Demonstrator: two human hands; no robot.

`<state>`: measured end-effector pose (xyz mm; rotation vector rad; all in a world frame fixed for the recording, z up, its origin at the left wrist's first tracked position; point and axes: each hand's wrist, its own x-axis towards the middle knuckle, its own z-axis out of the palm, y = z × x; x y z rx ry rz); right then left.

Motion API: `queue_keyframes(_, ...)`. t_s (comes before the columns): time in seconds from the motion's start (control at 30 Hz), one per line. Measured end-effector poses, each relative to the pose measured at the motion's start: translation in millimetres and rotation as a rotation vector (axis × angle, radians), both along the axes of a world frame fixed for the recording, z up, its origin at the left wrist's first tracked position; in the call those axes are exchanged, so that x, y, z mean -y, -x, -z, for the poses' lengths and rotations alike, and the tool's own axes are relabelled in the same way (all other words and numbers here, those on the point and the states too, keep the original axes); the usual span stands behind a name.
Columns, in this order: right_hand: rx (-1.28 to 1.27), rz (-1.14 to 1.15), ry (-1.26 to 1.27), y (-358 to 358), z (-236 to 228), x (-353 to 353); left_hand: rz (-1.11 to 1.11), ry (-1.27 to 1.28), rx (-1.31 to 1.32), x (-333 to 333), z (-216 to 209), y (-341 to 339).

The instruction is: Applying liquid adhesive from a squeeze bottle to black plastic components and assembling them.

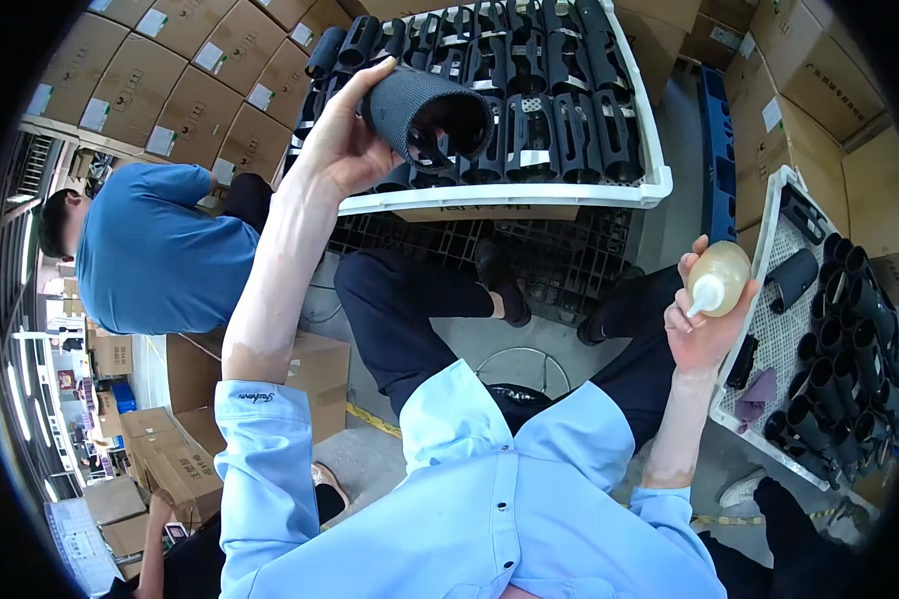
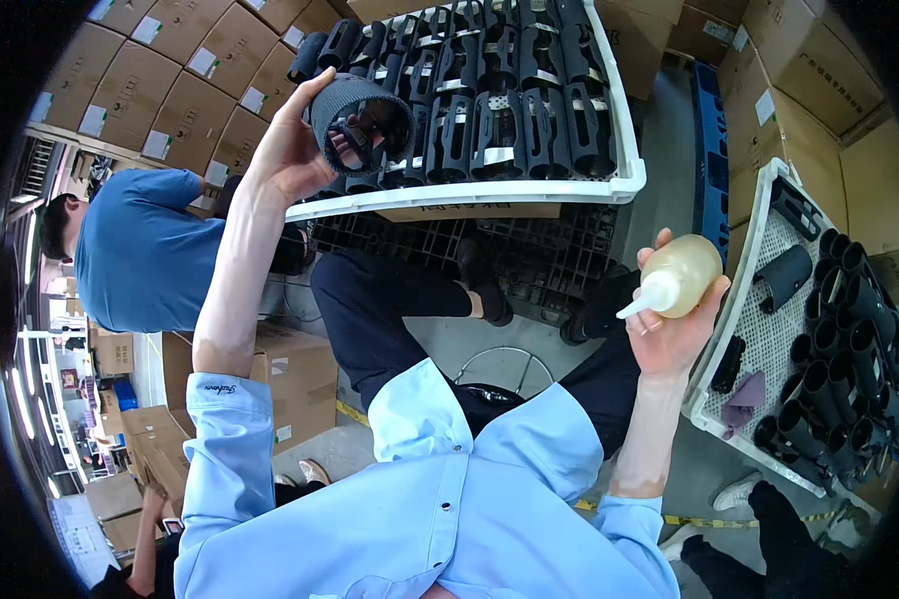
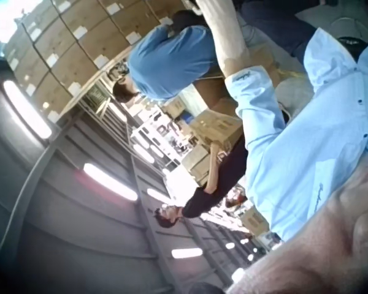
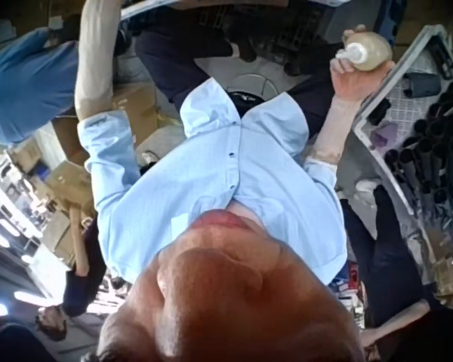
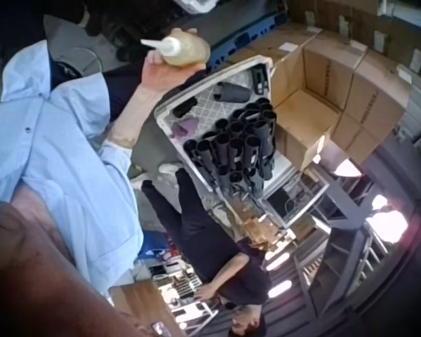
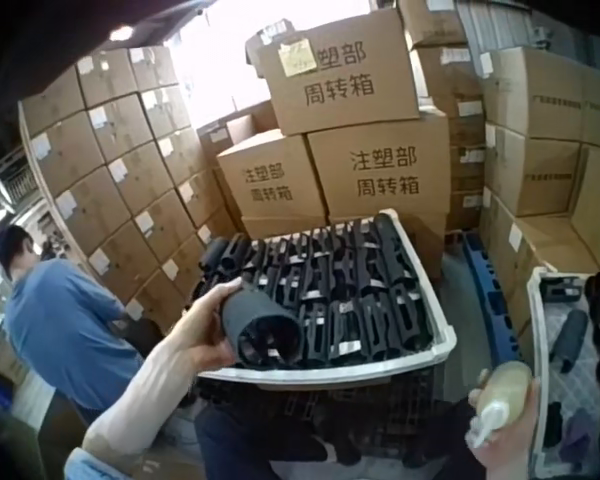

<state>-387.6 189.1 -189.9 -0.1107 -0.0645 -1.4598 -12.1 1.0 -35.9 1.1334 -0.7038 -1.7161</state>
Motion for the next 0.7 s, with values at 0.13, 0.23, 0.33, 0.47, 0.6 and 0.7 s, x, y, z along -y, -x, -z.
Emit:
queue_keyframes(0.13, -0.017, 0.002, -0.004, 31.7, 27.6, 7.1, 0.083, 0.031, -0.051, 0.8, 2.5, -3.8)
queue_keyframes(0.23, 0.015, 0.024, -0.014, 45.3, 37.9, 10.2, 0.122, 0.028, -0.112, 2.5, 4.7, -7.2)
queue_keyframes(0.33, 0.018, 0.038, -0.013, 54.0, 39.5, 8.6, 0.112, 0.006, -0.121, 0.8, 10.9, -9.6)
queue_keyframes(0.47, -0.012, 0.043, 0.032, 63.2, 35.3, 12.6, 0.03, -0.029, -0.09, -8.4, 19.6, -14.7)
queue_keyframes(0.6, -0.156, 0.051, 0.103, 72.9, 32.2, 20.3, -0.018, -0.072, 0.078, -8.5, 28.7, -21.6)
queue_keyframes(0.7, -0.117, 0.036, 0.109, 78.3, 34.5, 23.9, 0.036, -0.004, 0.125, 0.6, 33.1, -32.9)
